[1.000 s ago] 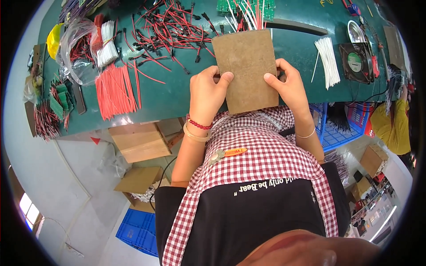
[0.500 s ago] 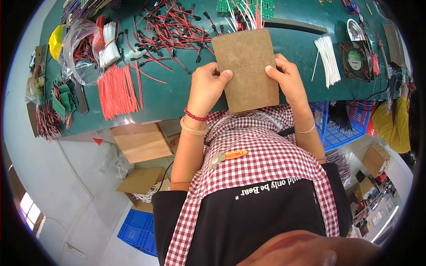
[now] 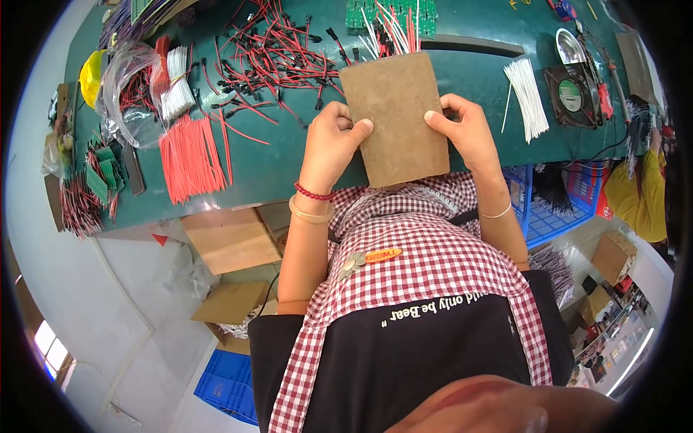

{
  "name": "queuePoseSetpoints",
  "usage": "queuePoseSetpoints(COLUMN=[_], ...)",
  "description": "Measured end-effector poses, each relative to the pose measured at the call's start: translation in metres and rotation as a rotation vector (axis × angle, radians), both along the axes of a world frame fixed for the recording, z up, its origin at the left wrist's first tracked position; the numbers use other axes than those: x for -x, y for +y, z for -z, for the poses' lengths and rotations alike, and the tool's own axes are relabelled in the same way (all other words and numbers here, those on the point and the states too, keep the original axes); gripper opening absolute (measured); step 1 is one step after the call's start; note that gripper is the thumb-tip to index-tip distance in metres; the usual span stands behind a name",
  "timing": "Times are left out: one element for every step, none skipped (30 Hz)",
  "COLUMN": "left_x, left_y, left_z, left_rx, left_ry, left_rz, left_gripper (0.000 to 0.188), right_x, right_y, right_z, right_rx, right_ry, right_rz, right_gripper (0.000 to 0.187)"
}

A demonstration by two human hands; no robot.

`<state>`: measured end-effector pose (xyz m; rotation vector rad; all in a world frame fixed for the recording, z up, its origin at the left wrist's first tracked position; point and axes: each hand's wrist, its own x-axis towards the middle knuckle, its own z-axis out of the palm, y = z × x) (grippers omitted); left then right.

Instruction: The person inserts wires into a circuit board, flips the board over with a backing plate, and solders the wire connections using a soldering iron.

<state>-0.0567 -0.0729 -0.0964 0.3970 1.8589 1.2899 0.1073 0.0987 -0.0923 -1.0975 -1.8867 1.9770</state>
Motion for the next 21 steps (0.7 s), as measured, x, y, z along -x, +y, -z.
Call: queuePoseSetpoints(left_x=[-0.001, -0.003, -0.003, -0.003, -0.001, 0.0, 0.001, 0.003, 0.004, 0.002, -0.003, -0.006, -0.009, -0.011, -0.013, -0.014, -0.015, -0.016, -0.016, -0.016, -0.016], left_y=[0.0, 0.001, 0.002, 0.003, 0.004, 0.004, 0.004, 0.004, 0.004, 0.003, 0.003, 0.003, 0.003, 0.003, 0.002, 0.003, 0.003, 0.004, 0.005, 0.005, 0.006], left_z=[-0.002, -0.004, -0.005, -0.008, -0.01, -0.012, -0.012, -0.013, -0.014, -0.013, -0.012, -0.011, -0.01, -0.009, -0.008, -0.01, -0.012, -0.014, -0.014, -0.014, -0.015], left_rx=[-0.001, -0.043, -0.084, -0.084, -0.089, -0.094, -0.094, -0.103, -0.112, -0.113, -0.055, 0.003, 0.004, -0.005, -0.015, -0.015, -0.016, -0.017, -0.016, -0.024, -0.032], left_ry=[0.0, -0.036, -0.073, -0.072, -0.066, -0.061, -0.06, -0.102, -0.144, -0.143, -0.023, 0.096, 0.094, 0.105, 0.115, 0.115, 0.105, 0.096, 0.096, 0.078, 0.06], left_rz=[0.001, -0.018, -0.036, -0.036, -0.008, 0.02, 0.018, 0.035, 0.051, 0.05, 0.024, -0.002, -0.003, -0.039, -0.075, -0.077, -0.094, -0.111, -0.114, -0.098, -0.082], left_gripper=[0.024, 0.029, 0.034, 0.034, 0.036, 0.038, 0.038, 0.04, 0.042, 0.042, 0.044, 0.046, 0.046, 0.048, 0.05, 0.05, 0.049, 0.047, 0.047, 0.045, 0.042], right_x=[0.0, -0.001, -0.001, -0.001, -0.001, -0.001, -0.002, -0.003, -0.002, -0.002, -0.002, -0.001, -0.001, -0.001, -0.002, -0.001, 0.0, 0.0, 0.0, 0.0, 0.0], right_y=[-0.001, -0.001, -0.001, -0.001, 0.0, 0.0, 0.002, 0.003, 0.003, 0.002, 0.002, 0.002, 0.001, 0.001, 0.0, 0.0, -0.001, 0.0, -0.001, 0.0, 0.0], right_z=[0.002, 0.002, 0.002, 0.002, 0.001, 0.002, 0.004, 0.005, 0.004, 0.004, 0.003, 0.003, 0.002, 0.001, 0.001, 0.0, -0.001, -0.001, -0.001, -0.001, 0.0], right_rx=[-0.031, -0.062, -0.063, -0.051, -0.039, -0.039, -0.028, -0.016, -0.015, -0.016, -0.017, -0.017, -0.013, -0.009, -0.008, -0.014, -0.021, -0.021, -0.025, -0.03, -0.031], right_ry=[0.031, 0.063, 0.063, 0.061, 0.06, 0.06, 0.051, 0.042, 0.042, 0.036, 0.029, 0.03, 0.04, 0.05, 0.049, 0.042, 0.035, 0.035, 0.038, 0.041, 0.041], right_rz=[0.012, 0.024, 0.024, 0.016, 0.008, 0.008, -0.016, -0.041, -0.044, -0.041, -0.038, -0.04, -0.031, -0.022, -0.025, -0.022, -0.02, -0.022, -0.024, -0.026, -0.028], right_gripper=[0.016, 0.016, 0.016, 0.016, 0.017, 0.017, 0.016, 0.016, 0.016, 0.015, 0.015, 0.015, 0.015, 0.015, 0.015, 0.015, 0.015, 0.015, 0.015, 0.016, 0.016])
